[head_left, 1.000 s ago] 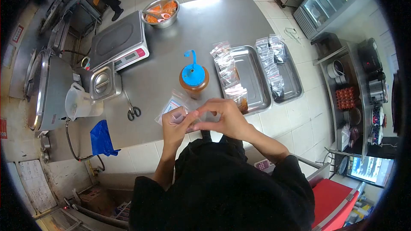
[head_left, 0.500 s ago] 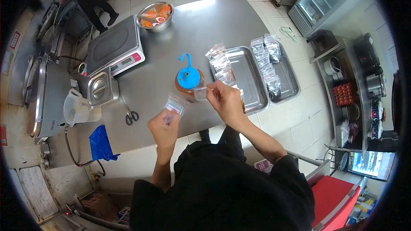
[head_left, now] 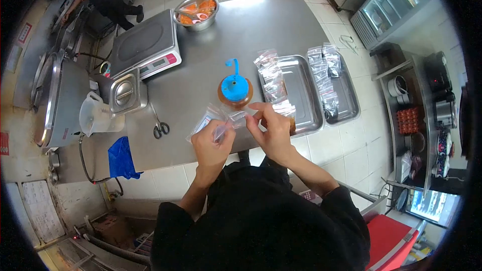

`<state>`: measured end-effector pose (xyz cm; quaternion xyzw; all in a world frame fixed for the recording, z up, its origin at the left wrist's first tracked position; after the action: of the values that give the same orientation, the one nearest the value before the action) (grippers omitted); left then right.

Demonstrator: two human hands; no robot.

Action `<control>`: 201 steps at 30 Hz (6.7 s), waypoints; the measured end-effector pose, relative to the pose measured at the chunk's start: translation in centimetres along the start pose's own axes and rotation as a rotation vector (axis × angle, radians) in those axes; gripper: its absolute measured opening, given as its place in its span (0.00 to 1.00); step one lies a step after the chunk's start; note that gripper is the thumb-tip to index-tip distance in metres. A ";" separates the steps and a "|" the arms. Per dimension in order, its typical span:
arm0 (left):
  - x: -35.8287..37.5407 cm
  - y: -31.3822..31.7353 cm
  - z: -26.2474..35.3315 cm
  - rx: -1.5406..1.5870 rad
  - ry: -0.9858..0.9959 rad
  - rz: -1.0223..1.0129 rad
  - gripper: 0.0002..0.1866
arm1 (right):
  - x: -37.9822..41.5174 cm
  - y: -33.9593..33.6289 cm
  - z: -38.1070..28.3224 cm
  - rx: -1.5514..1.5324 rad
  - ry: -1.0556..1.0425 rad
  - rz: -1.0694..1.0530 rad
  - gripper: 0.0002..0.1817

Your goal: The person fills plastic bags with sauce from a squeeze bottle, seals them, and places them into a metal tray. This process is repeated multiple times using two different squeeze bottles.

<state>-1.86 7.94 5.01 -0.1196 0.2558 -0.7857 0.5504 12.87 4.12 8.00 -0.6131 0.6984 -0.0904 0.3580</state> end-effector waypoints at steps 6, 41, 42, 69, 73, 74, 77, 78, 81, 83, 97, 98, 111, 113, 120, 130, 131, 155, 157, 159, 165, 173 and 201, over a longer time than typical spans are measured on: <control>0.5 -0.1 1.4 0.088 0.111 0.091 0.08 | 1.4 2.7 -1.9 -0.230 0.029 -0.068 0.16; 0.0 -2.9 -4.7 0.605 0.009 -0.080 0.25 | -3.9 8.1 11.9 -0.349 0.091 -0.138 0.46; 0.1 -3.4 -4.2 0.659 0.025 -0.063 0.24 | -4.7 7.1 11.2 -0.301 0.064 -0.143 0.47; 0.1 -3.7 1.8 0.724 0.142 -0.246 0.18 | -9.1 -6.4 -9.9 0.909 -0.798 -0.110 0.11; 0.2 -3.1 -0.4 0.693 0.079 -0.199 0.16 | -8.5 -3.6 -4.8 0.691 -0.611 -0.236 0.20; 0.4 -2.9 -1.0 0.692 0.075 -0.197 0.16 | -8.3 -2.3 -2.3 0.560 -0.491 -0.315 0.24; 0.8 -2.0 -3.5 0.802 -0.047 -0.148 0.16 | -6.3 2.1 4.5 0.109 -0.280 -0.365 0.37; 0.7 -2.1 -3.9 0.856 -0.029 -0.118 0.17 | -5.4 3.8 6.7 -0.105 -0.170 -0.350 0.40; 0.4 -2.3 -3.5 0.918 0.003 -0.065 0.17 | -3.1 6.7 11.4 -0.170 0.007 -0.197 0.46; 0.1 -2.3 -3.0 0.925 0.017 -0.042 0.17 | -2.2 8.1 12.6 -0.210 0.051 -0.163 0.47; -0.3 -4.9 5.3 0.405 0.315 -0.080 0.06 | -3.9 -2.7 -4.6 -0.333 -0.153 -0.289 0.08; -0.3 -5.3 5.7 0.405 0.319 -0.083 0.06 | -3.8 -3.2 -4.7 -0.330 -0.153 -0.285 0.08; 0.5 -5.2 9.5 0.184 0.571 -0.002 0.07 | -2.9 -4.2 -6.4 -0.448 -0.116 -0.194 0.04; 0.5 -5.0 9.8 0.169 0.591 -0.007 0.07 | -2.6 -3.7 -5.9 -0.445 -0.106 -0.232 0.05; 0.7 -4.8 10.2 0.185 0.625 -0.060 0.06 | -2.6 -3.7 -7.1 -0.410 -0.180 -0.257 0.06; 0.5 -2.9 11.6 0.104 0.787 -0.222 0.10 | -1.9 -3.8 -6.9 -0.415 -0.228 -0.223 0.07; 0.5 -2.8 11.7 0.106 0.788 -0.224 0.10 | -1.9 -3.7 -6.5 -0.499 -0.198 -0.250 0.07; -3.9 4.4 8.6 0.310 0.528 -0.206 0.06 | 1.6 -8.1 4.0 -0.715 0.076 0.318 0.04; -4.8 6.3 7.1 0.392 0.523 -0.217 0.06 | 3.0 -7.7 8.7 -0.788 0.231 0.429 0.04; -5.1 6.9 4.5 0.718 0.344 -0.268 0.10 | 3.4 -8.9 13.1 -0.784 0.276 0.514 0.05; -3.1 7.9 0.3 1.413 -0.029 -0.365 0.12 | 1.3 -5.8 29.3 -0.792 0.527 0.465 0.10; -3.3 6.2 -1.4 1.453 -0.114 -0.115 0.11 | -6.5 -6.3 16.2 -0.337 0.266 0.179 0.13; 7.4 -2.7 1.5 0.853 0.320 0.592 0.10 | -7.4 5.1 -5.9 -0.968 -0.024 -0.590 0.07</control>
<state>-6.05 1.38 7.01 0.3129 0.0176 -0.6394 0.7021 5.15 10.31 12.32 -0.8776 0.4549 0.1511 0.0035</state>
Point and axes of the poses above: each hand's wrist, its own x-axis away from the middle knuckle, its own y-axis out of the palm, z = x × y, the point moved 9 cm from there along -x, towards the middle knuckle, and after that the axes turned 12 degrees about -z, right-handed, at the moved point
